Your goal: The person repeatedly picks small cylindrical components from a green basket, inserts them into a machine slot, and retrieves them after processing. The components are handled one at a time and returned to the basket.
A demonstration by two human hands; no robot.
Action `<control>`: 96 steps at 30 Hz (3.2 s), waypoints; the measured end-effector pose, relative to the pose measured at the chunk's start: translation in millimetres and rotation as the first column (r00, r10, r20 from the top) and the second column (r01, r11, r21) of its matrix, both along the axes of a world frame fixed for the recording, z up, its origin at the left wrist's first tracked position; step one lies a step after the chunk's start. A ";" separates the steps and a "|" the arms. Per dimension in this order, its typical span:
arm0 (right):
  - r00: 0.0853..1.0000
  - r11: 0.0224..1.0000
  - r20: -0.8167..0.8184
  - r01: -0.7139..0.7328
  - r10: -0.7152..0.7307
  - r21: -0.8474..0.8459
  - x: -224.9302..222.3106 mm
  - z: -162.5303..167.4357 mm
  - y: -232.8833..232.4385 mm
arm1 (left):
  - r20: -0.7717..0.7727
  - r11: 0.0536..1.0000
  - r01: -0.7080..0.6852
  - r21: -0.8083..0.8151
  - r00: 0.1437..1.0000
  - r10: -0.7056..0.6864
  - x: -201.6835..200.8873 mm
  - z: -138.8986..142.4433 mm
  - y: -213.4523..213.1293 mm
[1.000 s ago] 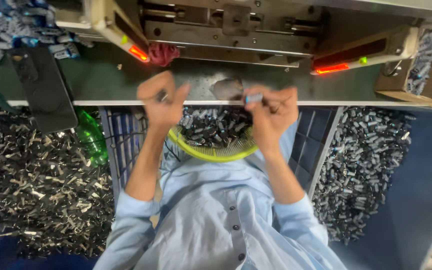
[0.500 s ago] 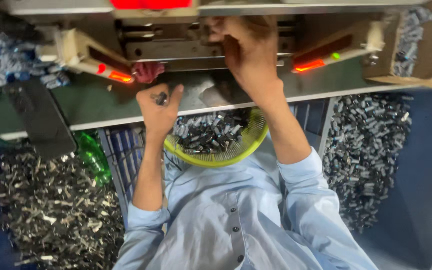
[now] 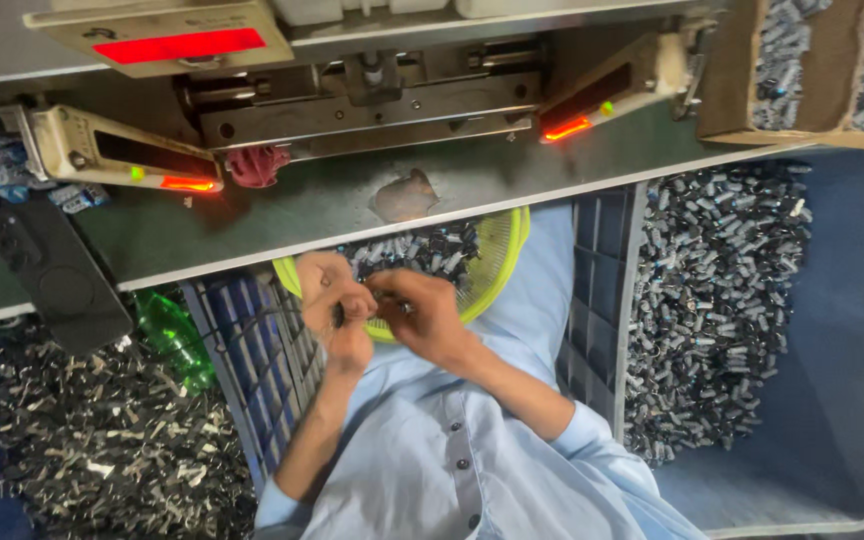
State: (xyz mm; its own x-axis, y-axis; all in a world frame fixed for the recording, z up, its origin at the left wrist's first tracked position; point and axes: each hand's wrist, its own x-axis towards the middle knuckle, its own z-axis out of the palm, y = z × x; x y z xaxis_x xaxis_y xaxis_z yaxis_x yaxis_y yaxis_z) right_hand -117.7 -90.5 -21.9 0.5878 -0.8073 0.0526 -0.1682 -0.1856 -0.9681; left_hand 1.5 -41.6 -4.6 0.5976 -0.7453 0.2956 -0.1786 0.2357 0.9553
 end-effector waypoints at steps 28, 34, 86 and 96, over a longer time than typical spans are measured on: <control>0.788 0.971 0.571 0.144 -0.229 0.190 1.6 24.4 -67.2 | -0.237 0.901 0.341 -0.268 0.883 -0.405 75.5 20.6 21.2; 0.978 0.760 0.166 0.206 -0.129 -0.617 47.3 73.8 -160.4 | 0.178 0.931 0.340 0.132 0.916 -0.360 72.3 -18.8 -31.9; 0.950 0.953 0.191 0.202 -0.246 0.225 -46.9 1.8 -6.1 | 0.131 0.908 0.344 0.238 0.915 -0.380 1.1 7.4 1.1; 0.980 0.985 0.110 0.168 -0.164 -0.027 -31.0 5.5 -17.8 | 0.706 0.995 0.083 0.053 0.702 -0.097 3.7 -8.1 9.2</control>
State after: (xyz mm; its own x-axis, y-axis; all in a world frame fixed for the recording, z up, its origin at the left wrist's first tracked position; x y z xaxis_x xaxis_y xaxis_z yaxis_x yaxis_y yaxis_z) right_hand -148.7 -108.4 -16.4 0.4355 -0.8894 0.1390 -0.0953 -0.1991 -0.9753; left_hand 5.2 -32.3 -12.7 0.1480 -0.7929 0.5911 -0.7816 0.2724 0.5612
